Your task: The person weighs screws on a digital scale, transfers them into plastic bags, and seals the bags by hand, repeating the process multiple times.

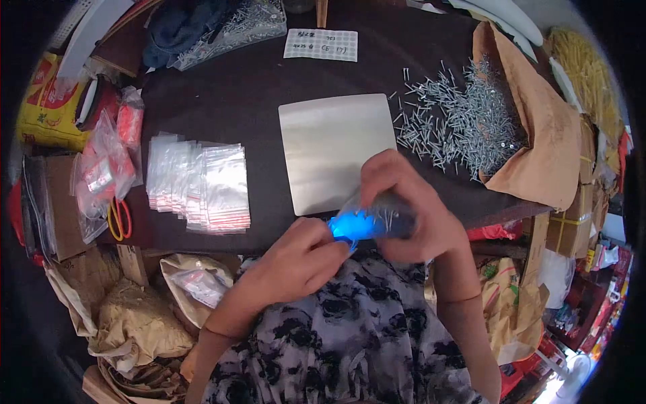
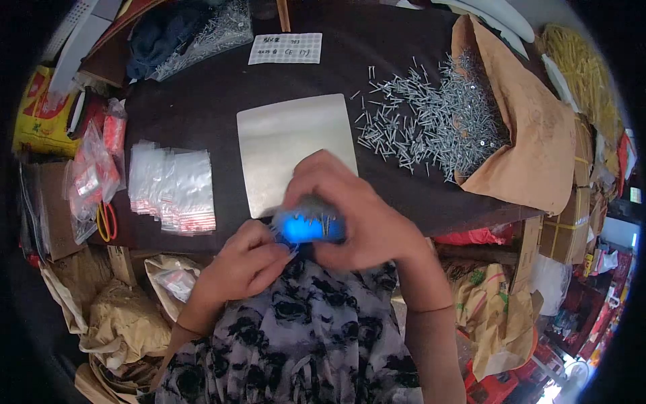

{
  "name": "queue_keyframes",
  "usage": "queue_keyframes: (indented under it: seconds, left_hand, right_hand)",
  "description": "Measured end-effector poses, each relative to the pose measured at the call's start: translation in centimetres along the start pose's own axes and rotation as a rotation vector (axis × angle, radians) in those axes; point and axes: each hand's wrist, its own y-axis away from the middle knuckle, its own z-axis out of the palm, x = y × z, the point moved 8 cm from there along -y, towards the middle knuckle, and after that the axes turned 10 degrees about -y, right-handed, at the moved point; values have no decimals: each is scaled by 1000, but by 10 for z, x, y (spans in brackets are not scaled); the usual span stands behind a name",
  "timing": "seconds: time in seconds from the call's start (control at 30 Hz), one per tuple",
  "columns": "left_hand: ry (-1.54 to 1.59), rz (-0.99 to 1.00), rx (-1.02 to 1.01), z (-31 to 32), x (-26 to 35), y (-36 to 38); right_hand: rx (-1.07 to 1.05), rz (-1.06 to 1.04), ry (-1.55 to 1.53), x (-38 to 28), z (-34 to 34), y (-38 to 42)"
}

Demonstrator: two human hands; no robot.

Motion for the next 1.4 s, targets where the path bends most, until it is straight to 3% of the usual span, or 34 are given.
queue_keyframes:
  seconds: [0.1, 0.2, 0.3, 0.4, 0.5, 0.6, 0.7, 0.8, 0.9, 1.1, 1.2, 1.4]
  left_hand:
    - [30, 30, 153, -4, 7, -6]
    - [6, 56, 127, -6, 7, -3]
    - [-64, 55, 169, -13, 7, -2]
    - [-71, 33, 168, -19, 6, 4]
    - [131, -144, 295, -28, -5, 4]
    - [245, -209, 218, -28, -11, 8]
    - [282, -137, 201, -26, -8, 5]
    - [399, -164, 206, -22, -7, 2]
    - [431, -344, 243, -21, -5, -2]
    - [295, -310, 138, -17, -12, -4]
    - [356, -381, 112, -9, -16, -1]
    - [570, -302, 148, -9, -22, 5]
  right_hand:
    - [-101, 25, 235, -22, 24, -8]
    - [-114, -57, 320, -41, 27, -7]
    - [26, -99, 321, -39, -5, -3]
    - [199, -2, 264, 10, -27, 2]
    - [190, 81, 569, 37, -24, 9]
    - [109, 24, 488, 14, -15, 10]
    - [-66, -44, 416, -7, -1, 11]
    - [-10, -96, 514, -16, 10, 15]
    - [-18, -171, 565, -27, 23, 16]
    - [35, -204, 609, -28, 33, 16]
    - [50, -219, 579, -27, 34, 15]
    - [12, -268, 604, -32, 36, 24]
